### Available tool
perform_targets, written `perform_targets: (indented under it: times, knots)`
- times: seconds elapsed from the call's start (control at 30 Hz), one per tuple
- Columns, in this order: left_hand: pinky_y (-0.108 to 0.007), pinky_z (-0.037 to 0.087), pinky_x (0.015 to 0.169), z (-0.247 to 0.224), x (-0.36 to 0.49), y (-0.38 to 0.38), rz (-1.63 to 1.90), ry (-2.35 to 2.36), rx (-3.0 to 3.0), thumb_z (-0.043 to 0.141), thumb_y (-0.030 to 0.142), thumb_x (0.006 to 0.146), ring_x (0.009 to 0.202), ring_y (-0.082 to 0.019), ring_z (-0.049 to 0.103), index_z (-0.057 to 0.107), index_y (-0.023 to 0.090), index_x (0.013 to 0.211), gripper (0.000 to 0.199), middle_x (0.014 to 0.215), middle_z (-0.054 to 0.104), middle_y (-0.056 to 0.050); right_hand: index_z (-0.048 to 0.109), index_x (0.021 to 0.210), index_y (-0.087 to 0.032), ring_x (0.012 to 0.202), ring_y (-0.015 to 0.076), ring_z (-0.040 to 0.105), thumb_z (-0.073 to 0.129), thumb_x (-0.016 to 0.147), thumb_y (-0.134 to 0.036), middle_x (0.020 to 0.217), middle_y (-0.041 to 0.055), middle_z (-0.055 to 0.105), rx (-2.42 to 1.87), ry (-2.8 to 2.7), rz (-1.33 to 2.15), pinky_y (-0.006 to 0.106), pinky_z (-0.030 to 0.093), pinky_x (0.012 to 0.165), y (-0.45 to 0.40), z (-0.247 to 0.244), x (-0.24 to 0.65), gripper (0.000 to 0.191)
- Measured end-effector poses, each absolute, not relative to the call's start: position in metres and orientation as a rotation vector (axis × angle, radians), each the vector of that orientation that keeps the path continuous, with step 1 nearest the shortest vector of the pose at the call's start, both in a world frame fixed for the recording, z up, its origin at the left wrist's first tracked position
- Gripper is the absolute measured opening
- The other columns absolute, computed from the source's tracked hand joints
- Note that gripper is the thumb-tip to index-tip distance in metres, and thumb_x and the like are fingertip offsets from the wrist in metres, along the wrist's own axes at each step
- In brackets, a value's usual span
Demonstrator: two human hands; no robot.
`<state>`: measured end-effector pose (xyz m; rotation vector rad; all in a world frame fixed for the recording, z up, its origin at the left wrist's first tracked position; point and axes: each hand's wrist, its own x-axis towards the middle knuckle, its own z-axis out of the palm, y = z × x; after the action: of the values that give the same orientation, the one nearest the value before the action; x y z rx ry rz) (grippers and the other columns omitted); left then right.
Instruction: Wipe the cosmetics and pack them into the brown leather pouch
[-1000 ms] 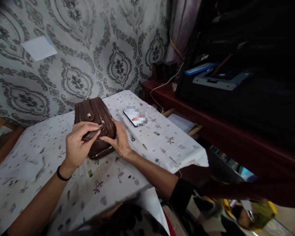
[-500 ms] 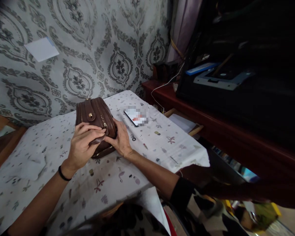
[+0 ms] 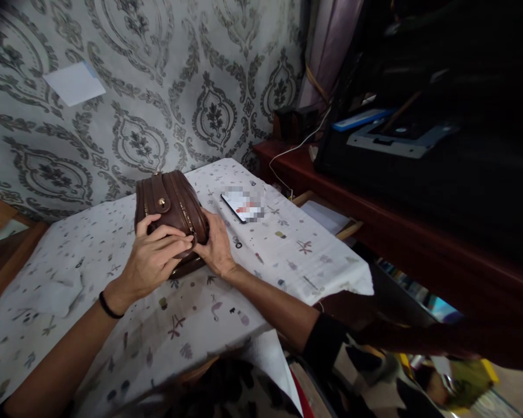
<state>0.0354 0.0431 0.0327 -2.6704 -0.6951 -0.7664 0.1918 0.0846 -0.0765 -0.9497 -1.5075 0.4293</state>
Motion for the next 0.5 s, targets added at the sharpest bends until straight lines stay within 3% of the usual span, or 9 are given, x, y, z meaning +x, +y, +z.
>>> perform_targets:
  times: [0.2,0.4,0.5]
  knots:
    - [-0.061,0.033,0.111,0.036,0.034,0.042,-0.645,-0.676,-2.714,0.052,0.007,0.094,0.091,-0.021,0.068,0.068,0.022,0.093,0.021,0.089,0.079,-0.001,0.047,0.141,-0.02,0.122,0.0353,0.058,0.062,0.085,-0.065,0.132,0.0162,0.062,-0.961,-1.514,0.429,0.055,0.045,0.105,0.085,-0.077,0.192,0.074]
    - [-0.052,0.045,0.106,0.032,0.017,0.038,-0.904,-0.826,-2.455,0.054,0.011,0.095,0.119,-0.029,0.061,0.063,0.02,0.123,0.031,0.128,0.069,-0.015,0.047,0.141,-0.021,0.126,0.0348,0.055,0.066,0.084,-0.064,0.134,0.0161,0.06,-0.956,-1.507,0.484,0.055,0.043,0.108,0.081,-0.073,0.194,0.075]
    - [-0.044,0.052,0.094,0.037,0.007,0.043,-1.112,-1.055,-2.286,0.059,0.019,0.095,0.109,-0.028,0.063,0.063,0.019,0.121,0.026,0.115,0.07,-0.014,0.045,0.142,-0.017,0.128,0.0355,0.052,0.069,0.081,-0.065,0.136,0.018,0.057,-0.941,-1.5,0.5,0.056,0.041,0.111,0.079,-0.073,0.193,0.081]
